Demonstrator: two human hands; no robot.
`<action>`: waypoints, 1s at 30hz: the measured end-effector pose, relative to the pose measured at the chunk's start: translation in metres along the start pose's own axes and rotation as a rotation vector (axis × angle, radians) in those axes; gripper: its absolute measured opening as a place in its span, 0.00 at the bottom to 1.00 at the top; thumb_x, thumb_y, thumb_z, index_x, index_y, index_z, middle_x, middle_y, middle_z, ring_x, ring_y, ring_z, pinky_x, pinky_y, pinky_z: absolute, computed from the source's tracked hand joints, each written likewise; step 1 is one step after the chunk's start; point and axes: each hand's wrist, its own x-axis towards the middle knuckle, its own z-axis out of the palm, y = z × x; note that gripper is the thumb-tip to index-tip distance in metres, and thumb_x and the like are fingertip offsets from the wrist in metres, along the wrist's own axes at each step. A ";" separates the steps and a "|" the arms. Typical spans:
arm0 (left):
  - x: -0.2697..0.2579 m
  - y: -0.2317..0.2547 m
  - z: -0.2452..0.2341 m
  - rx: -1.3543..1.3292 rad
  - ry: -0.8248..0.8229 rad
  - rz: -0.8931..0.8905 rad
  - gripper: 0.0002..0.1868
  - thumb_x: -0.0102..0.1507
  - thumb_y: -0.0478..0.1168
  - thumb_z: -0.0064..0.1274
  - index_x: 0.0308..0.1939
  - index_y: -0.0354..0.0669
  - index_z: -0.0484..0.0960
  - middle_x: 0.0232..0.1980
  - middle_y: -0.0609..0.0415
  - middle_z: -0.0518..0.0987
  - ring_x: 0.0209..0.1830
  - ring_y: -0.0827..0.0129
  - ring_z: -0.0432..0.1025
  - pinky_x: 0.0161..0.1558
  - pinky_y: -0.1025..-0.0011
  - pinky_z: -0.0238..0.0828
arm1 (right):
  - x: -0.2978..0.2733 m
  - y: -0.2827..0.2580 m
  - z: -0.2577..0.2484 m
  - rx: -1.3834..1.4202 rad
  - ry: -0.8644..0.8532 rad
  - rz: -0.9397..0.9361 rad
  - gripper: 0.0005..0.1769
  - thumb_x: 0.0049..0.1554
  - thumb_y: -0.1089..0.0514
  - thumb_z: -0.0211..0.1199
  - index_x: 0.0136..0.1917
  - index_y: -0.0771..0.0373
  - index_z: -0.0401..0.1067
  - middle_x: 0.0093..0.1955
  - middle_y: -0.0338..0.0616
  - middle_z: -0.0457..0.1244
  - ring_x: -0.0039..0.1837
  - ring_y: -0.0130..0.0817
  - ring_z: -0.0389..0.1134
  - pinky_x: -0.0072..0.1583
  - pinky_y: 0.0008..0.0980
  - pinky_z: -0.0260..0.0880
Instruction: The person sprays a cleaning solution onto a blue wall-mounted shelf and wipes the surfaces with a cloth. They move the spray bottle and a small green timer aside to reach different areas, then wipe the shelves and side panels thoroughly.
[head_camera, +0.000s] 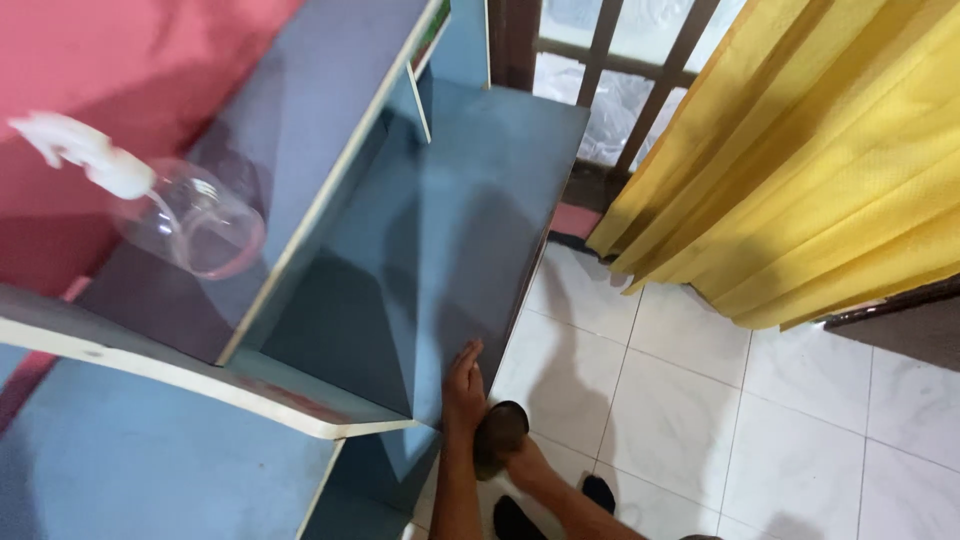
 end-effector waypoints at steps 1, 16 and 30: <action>-0.009 0.007 -0.006 0.002 0.011 0.018 0.21 0.70 0.35 0.36 0.63 0.38 0.79 0.68 0.43 0.76 0.72 0.51 0.68 0.71 0.61 0.63 | -0.002 -0.004 -0.013 -0.003 0.004 -0.020 0.18 0.64 0.53 0.52 0.56 0.69 0.73 0.52 0.53 0.70 0.56 0.41 0.69 0.60 0.41 0.69; -0.042 0.059 -0.070 -0.258 0.122 -0.842 0.28 0.69 0.38 0.32 0.74 0.46 0.70 0.66 0.40 0.79 0.59 0.37 0.73 0.62 0.53 0.69 | 0.022 -0.238 -0.107 0.186 0.176 -0.306 0.25 0.60 0.51 0.61 0.65 0.71 0.72 0.59 0.56 0.71 0.58 0.45 0.71 0.62 0.45 0.69; 0.050 -0.019 -0.012 0.029 0.657 -0.554 0.35 0.73 0.56 0.29 0.70 0.30 0.70 0.74 0.35 0.68 0.77 0.45 0.60 0.75 0.53 0.58 | 0.217 -0.179 -0.062 -1.263 -0.050 -0.720 0.47 0.55 0.44 0.55 0.78 0.67 0.41 0.79 0.58 0.41 0.75 0.48 0.45 0.69 0.45 0.45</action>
